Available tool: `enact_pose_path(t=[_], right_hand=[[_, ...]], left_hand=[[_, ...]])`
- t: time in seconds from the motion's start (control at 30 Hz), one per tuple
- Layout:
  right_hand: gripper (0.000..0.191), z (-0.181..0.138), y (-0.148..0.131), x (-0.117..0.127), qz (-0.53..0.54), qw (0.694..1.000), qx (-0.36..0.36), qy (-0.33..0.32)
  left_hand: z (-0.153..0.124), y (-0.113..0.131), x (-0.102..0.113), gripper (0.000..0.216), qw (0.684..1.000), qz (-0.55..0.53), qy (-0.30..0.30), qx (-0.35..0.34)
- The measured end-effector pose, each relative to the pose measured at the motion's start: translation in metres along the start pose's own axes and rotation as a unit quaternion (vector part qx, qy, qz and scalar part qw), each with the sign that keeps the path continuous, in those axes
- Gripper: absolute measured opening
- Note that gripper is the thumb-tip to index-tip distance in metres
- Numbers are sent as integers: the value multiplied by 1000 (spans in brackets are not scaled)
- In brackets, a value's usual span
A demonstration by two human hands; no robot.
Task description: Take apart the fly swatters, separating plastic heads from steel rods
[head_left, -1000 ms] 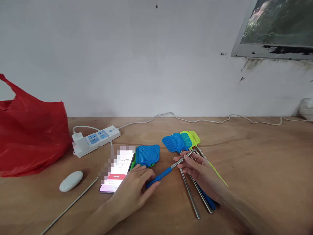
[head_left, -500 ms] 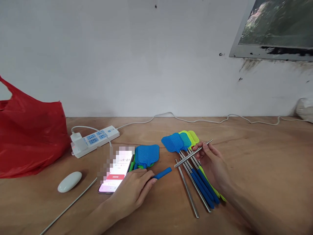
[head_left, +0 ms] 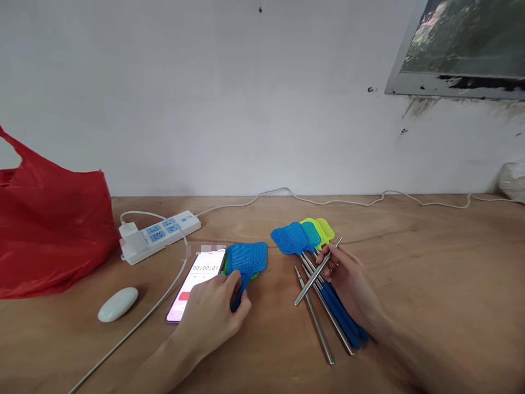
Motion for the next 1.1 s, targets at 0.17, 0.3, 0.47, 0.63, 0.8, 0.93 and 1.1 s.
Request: enact_pose_path(t=[0.17, 0.3, 0.47, 0.63, 0.8, 0.93, 1.1], right_hand=[[26, -2, 1, -2, -4, 1000, -12, -13], [29, -3, 3, -3, -11, 999, -22, -21], [31, -2, 4, -3, -21, 999, -27, -26], [34, -6, 7, -6, -36, 995, -61, -66], [42, -12, 8, -11, -85, 986, -77, -122], [45, -14, 9, -15, -82, 978, -97, -166], [38, -16, 7, -19, -68, 974, -118, -182]], left_hand=[[2, -4, 4, 18, 995, 79, 8, 57], [4, -5, 1, 26, 994, 86, -21, 57], [6, -8, -1, 31, 995, 72, -24, 57], [5, -7, 0, 28, 998, 50, -9, 36], [4, -3, -3, 31, 1000, -10, -22, -5], [1, 0, -6, 32, 996, -70, -45, -41], [0, 1, -8, 32, 991, -97, -75, -47]])
Point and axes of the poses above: each hand's wrist, its own z-axis towards the middle knuckle, its own x-axis out of the back of the hand, y = z × x, the point moved 4 cm from there along z, towards the middle knuckle, and after that the axes turned 15 degrees about x, right-handed, at the moved point
